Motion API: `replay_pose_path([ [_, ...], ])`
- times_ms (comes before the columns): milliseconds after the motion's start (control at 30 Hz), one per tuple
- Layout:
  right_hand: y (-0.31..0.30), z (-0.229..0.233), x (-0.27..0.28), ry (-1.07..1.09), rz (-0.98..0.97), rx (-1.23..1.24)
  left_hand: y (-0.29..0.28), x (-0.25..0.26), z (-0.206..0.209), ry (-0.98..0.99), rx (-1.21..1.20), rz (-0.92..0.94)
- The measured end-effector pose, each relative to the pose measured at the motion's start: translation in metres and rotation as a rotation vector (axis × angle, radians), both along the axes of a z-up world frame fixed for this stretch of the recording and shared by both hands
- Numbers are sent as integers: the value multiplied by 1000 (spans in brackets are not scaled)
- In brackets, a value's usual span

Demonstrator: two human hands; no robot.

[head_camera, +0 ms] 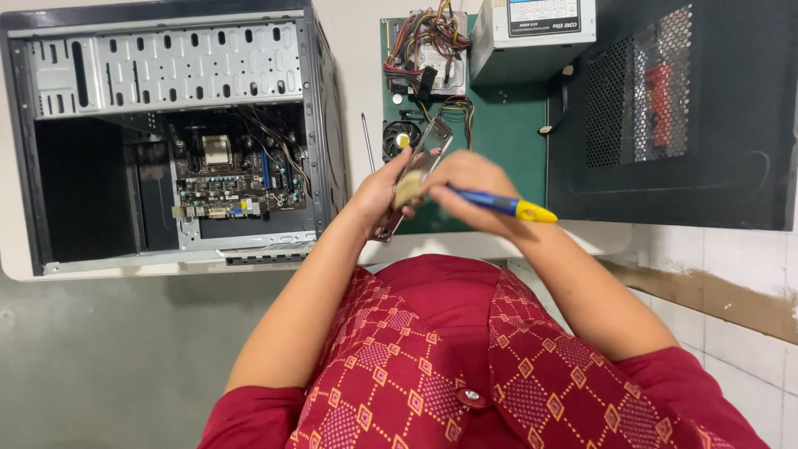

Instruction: Cleaning a motherboard and I/O shield with a brush, then installing the motherboard into a computer case.

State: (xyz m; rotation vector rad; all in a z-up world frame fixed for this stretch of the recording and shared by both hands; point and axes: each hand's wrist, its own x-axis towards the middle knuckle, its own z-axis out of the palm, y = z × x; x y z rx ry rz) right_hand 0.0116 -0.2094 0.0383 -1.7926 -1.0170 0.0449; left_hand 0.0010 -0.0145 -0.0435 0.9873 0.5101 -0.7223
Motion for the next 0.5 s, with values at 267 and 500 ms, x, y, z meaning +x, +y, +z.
replay_pose_path([
  [267,-52,-1,31,-67,-352,-63,16,-13,46,-138,31,61],
  [500,-32,2,10,-6,-332,-24,1,-12,30,-254,84,49],
])
